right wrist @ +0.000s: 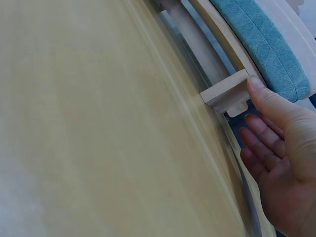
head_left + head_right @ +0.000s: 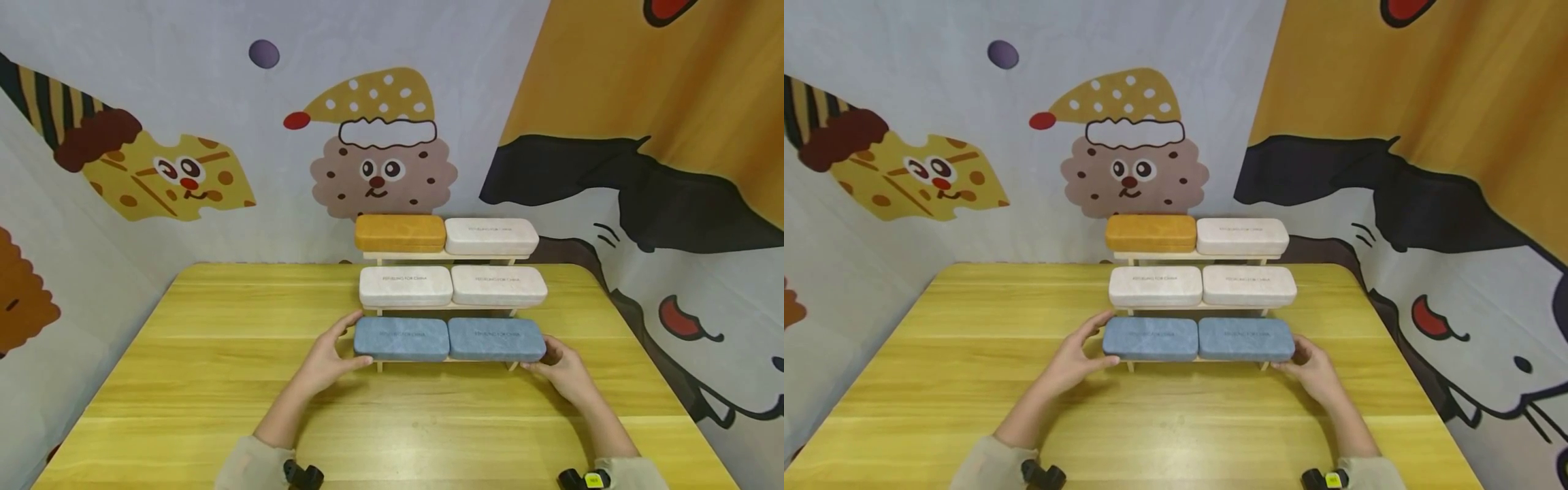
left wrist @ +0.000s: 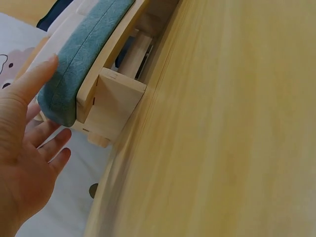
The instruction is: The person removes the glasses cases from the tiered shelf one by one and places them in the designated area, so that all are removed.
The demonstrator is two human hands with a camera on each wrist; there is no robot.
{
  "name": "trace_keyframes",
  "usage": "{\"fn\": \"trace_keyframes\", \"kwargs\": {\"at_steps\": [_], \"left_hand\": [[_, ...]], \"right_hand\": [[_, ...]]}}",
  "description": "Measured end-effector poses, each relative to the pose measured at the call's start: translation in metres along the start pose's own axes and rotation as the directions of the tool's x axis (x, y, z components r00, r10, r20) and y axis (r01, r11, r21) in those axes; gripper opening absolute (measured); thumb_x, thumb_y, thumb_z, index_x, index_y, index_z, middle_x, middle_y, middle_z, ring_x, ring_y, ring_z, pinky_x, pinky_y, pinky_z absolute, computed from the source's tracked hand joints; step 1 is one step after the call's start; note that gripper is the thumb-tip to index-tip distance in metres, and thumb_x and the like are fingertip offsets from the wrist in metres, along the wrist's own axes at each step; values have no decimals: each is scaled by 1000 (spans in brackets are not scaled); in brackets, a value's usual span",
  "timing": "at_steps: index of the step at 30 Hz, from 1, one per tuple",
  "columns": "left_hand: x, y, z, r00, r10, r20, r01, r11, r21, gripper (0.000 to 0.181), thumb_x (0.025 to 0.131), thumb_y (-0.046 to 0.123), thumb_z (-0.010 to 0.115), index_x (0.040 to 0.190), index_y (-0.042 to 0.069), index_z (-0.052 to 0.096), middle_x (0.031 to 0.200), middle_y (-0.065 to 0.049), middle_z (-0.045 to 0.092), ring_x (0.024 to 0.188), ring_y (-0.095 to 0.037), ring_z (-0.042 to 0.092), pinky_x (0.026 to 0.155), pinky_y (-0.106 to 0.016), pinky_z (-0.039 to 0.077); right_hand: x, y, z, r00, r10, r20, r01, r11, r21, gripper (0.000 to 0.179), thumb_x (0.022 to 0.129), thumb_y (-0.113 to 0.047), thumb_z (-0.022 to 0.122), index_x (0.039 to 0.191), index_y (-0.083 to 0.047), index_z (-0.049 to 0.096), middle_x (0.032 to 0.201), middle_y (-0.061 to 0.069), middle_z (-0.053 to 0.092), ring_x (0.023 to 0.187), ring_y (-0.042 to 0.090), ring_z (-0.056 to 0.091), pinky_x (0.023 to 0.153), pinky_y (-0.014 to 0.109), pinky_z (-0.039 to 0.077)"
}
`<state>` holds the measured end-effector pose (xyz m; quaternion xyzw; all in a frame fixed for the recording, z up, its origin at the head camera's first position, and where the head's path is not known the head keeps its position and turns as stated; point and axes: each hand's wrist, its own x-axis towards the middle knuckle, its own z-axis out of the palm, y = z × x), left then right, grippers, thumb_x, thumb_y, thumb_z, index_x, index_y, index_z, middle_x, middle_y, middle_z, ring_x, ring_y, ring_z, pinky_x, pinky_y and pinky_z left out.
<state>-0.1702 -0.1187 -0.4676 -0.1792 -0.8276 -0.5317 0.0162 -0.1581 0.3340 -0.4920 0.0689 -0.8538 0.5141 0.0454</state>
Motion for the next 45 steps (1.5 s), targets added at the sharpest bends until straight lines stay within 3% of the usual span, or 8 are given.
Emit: {"fn": "trace_keyframes", "kwargs": {"at_steps": [3,10,18,31,45], "left_hand": [[1,-2,1,1000,13,-9,-14,1000,-2,85,75,26,84,146,11,41,143,-5,46,130,-25,41,106,-50,31],[-5,39,-5,1000,-4,-1,4,998,-63,77,76,5,81,142,-3,41,140,-23,44,128,-38,41,105,-55,31],[-2,37,-6,999,-43,8,44,995,-93,75,75,5,81,140,-2,44,142,-20,43,128,-38,41,104,-54,33],[4,23,-4,995,-88,47,97,969,-228,76,73,1,82,140,-1,45,140,-21,43,121,-39,45,102,-54,35],[2,24,-9,997,-69,47,79,954,-291,75,73,-1,82,139,-3,45,144,-26,37,129,-36,41,106,-39,34]], "right_hand": [[0,1,0,1000,-1,-6,1,1000,6,58,81,-7,78,129,11,51,115,25,60,93,0,58,73,18,50],[0,1,0,1000,3,-10,-3,1000,-6,58,81,-7,78,129,11,51,114,24,61,90,2,58,70,20,51],[0,2,0,1000,-5,-12,5,1000,-4,57,81,-6,77,128,12,51,114,24,61,91,2,58,71,20,51],[0,3,1,1000,-18,-14,18,1000,4,55,81,-4,77,127,13,52,113,25,61,92,1,58,73,19,50],[0,5,0,1000,-1,-9,2,1000,17,56,81,-4,77,128,12,51,114,23,61,91,1,58,71,20,51]]}}
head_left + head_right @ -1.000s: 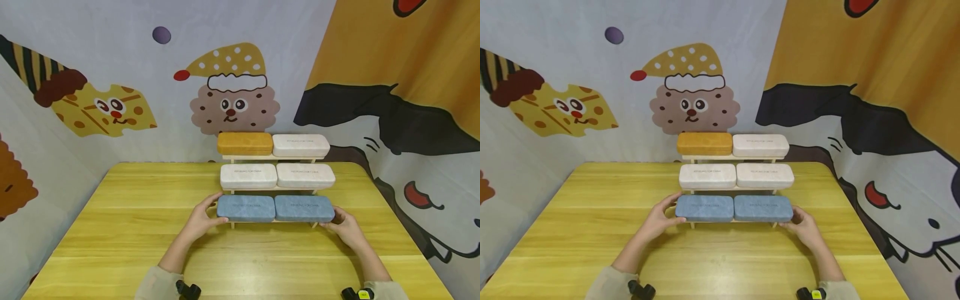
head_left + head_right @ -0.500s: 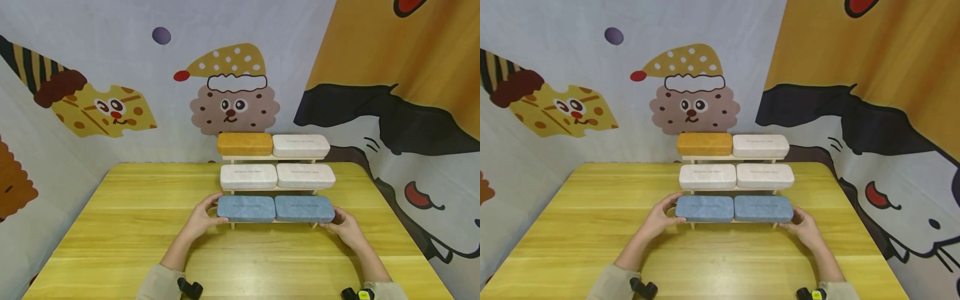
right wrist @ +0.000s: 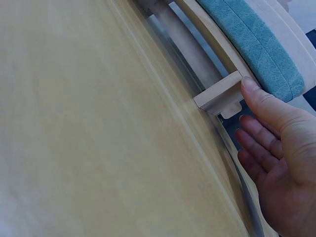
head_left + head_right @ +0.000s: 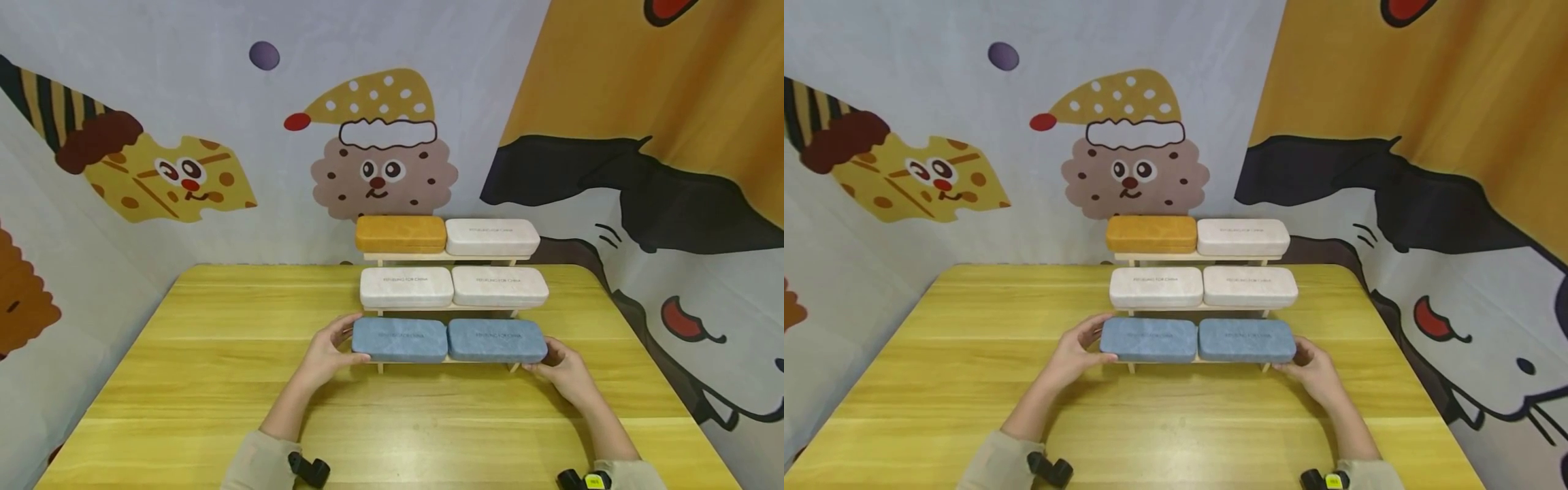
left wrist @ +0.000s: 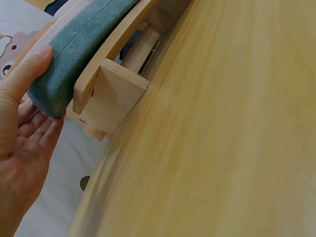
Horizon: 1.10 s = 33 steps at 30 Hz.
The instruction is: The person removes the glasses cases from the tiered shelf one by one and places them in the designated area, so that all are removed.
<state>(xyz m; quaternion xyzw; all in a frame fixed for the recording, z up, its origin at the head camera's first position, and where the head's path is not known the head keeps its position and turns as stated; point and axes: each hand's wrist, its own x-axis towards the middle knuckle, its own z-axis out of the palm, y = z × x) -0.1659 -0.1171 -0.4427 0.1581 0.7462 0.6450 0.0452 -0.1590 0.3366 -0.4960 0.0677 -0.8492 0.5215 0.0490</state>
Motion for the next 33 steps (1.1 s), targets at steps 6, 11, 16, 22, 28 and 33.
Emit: {"fn": "trace_keyframes", "kwargs": {"at_steps": [6,11,16,22,28,33], "left_hand": [[-2,1,-2,1000,12,-3,-12,1000,-22,75,73,-2,81,138,-5,45,145,-25,35,130,-37,39,105,-39,34],[-5,2,-7,1000,-1,-23,-1,999,-51,74,72,-5,81,138,-6,45,145,-23,36,132,-36,37,104,-39,35],[-8,2,-15,999,-6,-36,4,999,-45,74,73,-4,80,138,-6,45,146,-25,34,133,-36,35,104,-36,35],[-9,-15,-28,997,30,-71,-33,999,-33,72,73,-4,81,137,-2,48,143,-23,39,131,-32,38,103,-30,35],[-14,-24,-43,995,57,-77,-59,998,-16,75,72,2,83,138,1,49,141,-18,44,129,-31,41,100,-26,39],[-20,-23,-57,994,82,-69,-83,997,-8,76,72,1,82,138,-5,45,138,-19,47,126,-25,45,97,-23,41]], "right_hand": [[1,0,0,1000,-3,-4,3,1000,-14,57,81,-5,77,128,13,51,114,25,60,92,1,58,72,19,50],[1,0,0,1000,-5,-6,5,1000,-28,56,81,-7,78,126,12,53,113,24,61,93,0,57,74,17,49],[1,3,1,1000,-12,0,12,1000,-12,53,81,-7,77,125,12,54,109,19,63,91,4,59,72,19,51],[1,3,0,1000,-11,-1,11,999,-31,53,81,-6,77,126,11,53,110,20,63,91,3,59,72,20,51],[1,3,-1,1000,-6,-2,6,999,-35,53,81,-5,76,126,12,53,111,22,62,91,2,58,73,19,50],[1,2,-1,1000,3,-2,-3,999,-52,54,81,-8,77,126,11,53,112,23,62,92,2,58,73,19,50]]}}
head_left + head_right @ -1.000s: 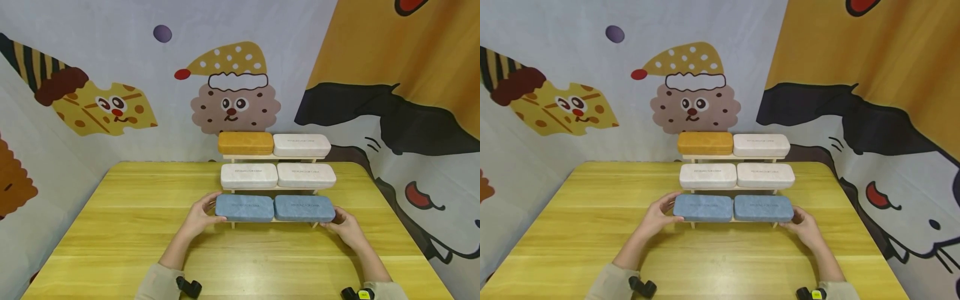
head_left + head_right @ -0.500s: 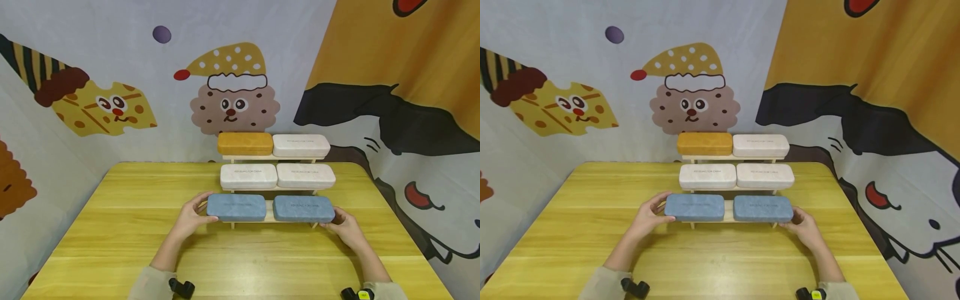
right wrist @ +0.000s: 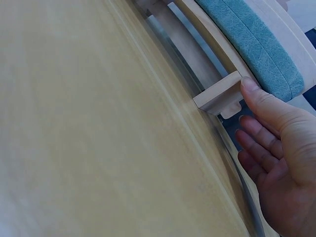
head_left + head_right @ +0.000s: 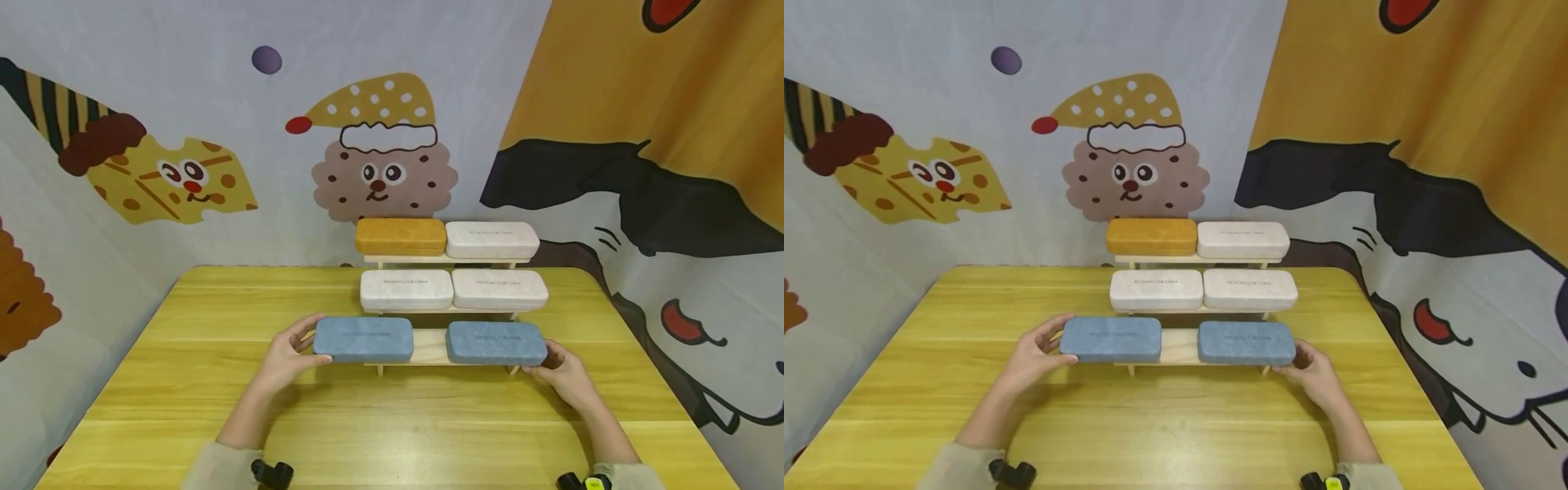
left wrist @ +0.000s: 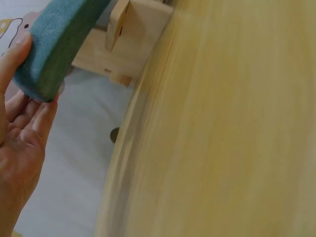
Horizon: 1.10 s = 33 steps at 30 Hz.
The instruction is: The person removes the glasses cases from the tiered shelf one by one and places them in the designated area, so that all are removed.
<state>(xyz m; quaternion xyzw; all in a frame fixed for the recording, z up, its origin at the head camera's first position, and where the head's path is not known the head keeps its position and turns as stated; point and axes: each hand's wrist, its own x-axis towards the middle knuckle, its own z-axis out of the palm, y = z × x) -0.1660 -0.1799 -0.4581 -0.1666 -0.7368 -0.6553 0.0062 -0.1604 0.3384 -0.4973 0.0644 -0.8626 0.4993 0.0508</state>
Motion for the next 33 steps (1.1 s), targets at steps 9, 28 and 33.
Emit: {"fn": "trace_keyframes", "kwargs": {"at_steps": [9,28,33], "left_hand": [[-12,6,-37,1000,7,14,-8,997,80,72,77,4,80,141,4,46,142,-19,42,125,-6,43,98,-17,38],[-8,12,-94,997,-71,-10,71,972,225,77,82,14,78,146,4,37,150,-22,30,136,-38,26,97,-11,34],[2,12,-101,991,-134,-20,135,959,250,81,83,21,77,150,9,33,153,-20,22,138,-37,23,103,-23,33]], "right_hand": [[-2,-1,0,1000,-6,0,6,1000,9,55,81,-9,78,125,11,54,111,22,63,92,2,58,74,18,49],[-2,0,2,999,-35,-7,35,998,52,54,80,-3,77,126,12,53,109,14,64,91,3,59,73,19,50],[-2,0,1,1000,-20,-8,21,999,41,55,80,-5,78,127,11,53,113,20,62,92,2,58,74,18,49]]}}
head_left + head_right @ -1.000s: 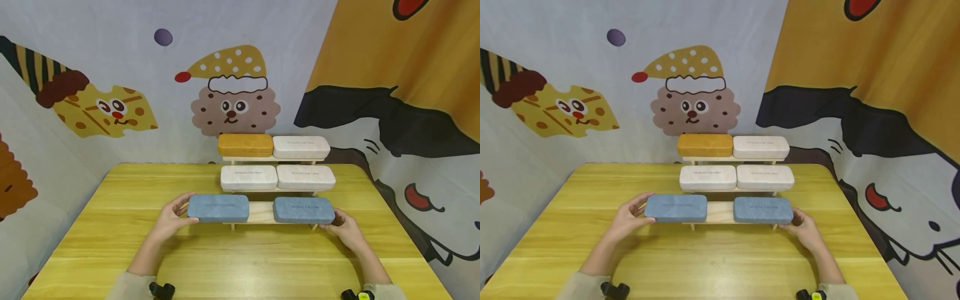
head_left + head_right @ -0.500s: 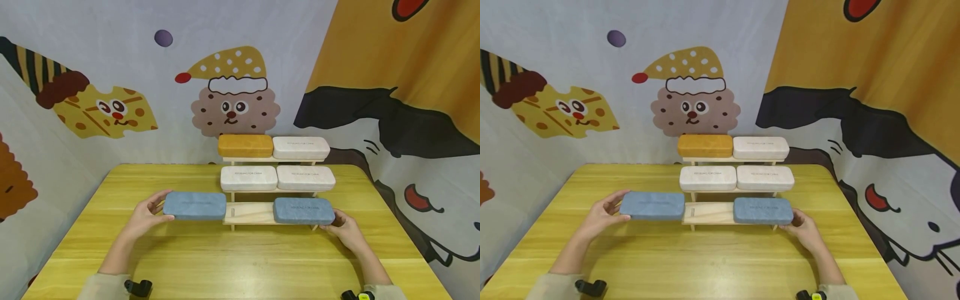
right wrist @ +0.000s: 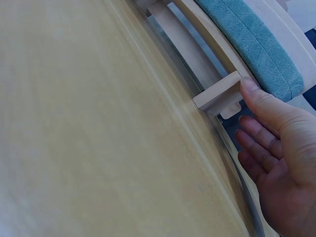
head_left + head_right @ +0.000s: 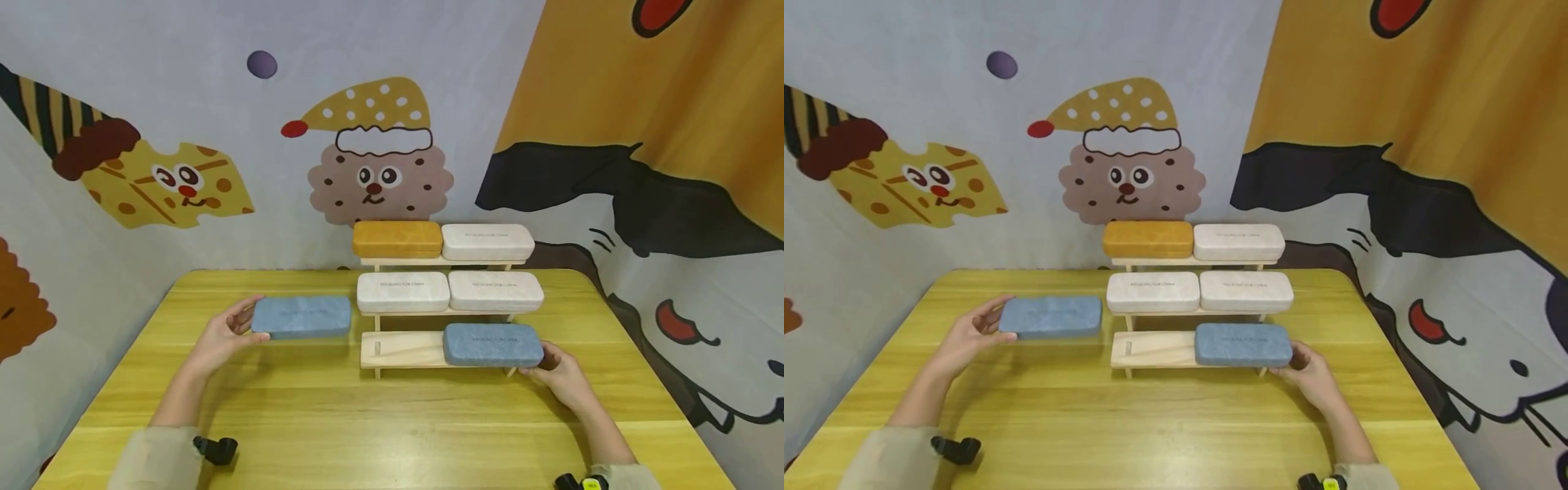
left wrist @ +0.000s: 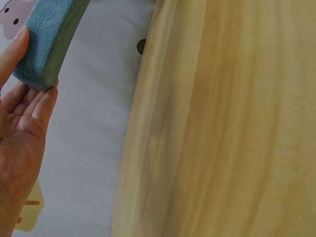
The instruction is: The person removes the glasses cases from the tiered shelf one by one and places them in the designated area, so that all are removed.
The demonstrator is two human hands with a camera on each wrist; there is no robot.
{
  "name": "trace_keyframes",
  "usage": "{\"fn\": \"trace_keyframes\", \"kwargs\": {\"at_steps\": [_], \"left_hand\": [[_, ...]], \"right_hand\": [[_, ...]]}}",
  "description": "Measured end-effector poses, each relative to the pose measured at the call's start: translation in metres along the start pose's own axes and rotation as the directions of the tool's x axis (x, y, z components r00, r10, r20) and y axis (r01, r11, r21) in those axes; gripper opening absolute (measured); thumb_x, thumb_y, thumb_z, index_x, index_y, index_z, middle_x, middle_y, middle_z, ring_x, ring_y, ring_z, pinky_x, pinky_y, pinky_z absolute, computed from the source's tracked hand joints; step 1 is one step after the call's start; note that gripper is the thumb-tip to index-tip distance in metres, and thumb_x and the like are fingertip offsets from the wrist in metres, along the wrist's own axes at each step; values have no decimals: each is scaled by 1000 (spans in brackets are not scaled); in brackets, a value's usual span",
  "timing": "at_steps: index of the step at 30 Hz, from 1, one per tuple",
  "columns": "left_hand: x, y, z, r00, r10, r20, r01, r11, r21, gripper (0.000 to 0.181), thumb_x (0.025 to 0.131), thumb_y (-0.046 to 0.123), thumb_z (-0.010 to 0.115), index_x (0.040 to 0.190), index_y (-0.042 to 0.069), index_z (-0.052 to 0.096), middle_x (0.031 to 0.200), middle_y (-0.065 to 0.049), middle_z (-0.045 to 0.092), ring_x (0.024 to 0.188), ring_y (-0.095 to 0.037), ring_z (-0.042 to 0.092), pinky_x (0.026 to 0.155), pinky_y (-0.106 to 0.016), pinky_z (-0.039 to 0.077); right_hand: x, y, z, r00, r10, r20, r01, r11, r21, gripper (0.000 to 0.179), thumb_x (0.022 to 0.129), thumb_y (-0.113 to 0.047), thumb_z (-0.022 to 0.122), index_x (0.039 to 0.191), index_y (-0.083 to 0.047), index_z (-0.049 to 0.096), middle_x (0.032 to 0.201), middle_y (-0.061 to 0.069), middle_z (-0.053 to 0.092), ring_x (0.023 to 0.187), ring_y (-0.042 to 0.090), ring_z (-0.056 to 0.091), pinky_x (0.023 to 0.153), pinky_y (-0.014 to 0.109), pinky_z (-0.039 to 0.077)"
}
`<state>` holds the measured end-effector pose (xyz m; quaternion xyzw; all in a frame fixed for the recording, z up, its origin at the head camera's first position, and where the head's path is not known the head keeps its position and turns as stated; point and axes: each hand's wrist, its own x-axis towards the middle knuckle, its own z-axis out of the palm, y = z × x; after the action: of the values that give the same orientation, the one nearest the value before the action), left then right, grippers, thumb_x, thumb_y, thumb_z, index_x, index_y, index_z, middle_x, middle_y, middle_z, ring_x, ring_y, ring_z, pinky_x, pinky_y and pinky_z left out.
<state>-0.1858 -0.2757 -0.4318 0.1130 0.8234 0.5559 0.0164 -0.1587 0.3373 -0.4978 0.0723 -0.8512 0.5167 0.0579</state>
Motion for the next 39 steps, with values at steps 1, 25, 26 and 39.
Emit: {"fn": "trace_keyframes", "kwargs": {"at_steps": [1,25,26,39], "left_hand": [[2,0,-1,1000,-9,0,9,1000,1,81,83,22,77,150,10,32,154,-20,20,139,-37,22,104,-27,32],[50,-18,1,994,-103,28,106,981,-161,84,87,18,73,154,16,23,158,-12,9,142,-32,11,110,-48,24],[52,-19,2,994,-102,31,106,980,-169,84,87,17,73,154,16,23,158,-12,9,143,-32,11,110,-48,24],[70,-40,3,990,-140,33,144,970,-198,85,85,17,74,154,17,24,158,-11,7,143,-31,11,111,-47,23]], "right_hand": [[0,0,0,1000,2,0,-2,1000,-1,55,80,-5,78,127,11,53,113,21,62,93,2,58,75,18,49],[1,-2,1,1000,-15,7,15,1000,20,55,80,-4,77,127,13,52,114,27,60,93,1,59,73,19,51],[1,-2,1,1000,-14,7,13,1000,19,55,80,-4,77,127,13,52,114,27,60,93,1,59,73,19,51],[0,-2,1,1000,-5,9,5,1000,26,56,80,-4,77,127,13,52,115,27,60,92,1,59,72,20,51]]}}
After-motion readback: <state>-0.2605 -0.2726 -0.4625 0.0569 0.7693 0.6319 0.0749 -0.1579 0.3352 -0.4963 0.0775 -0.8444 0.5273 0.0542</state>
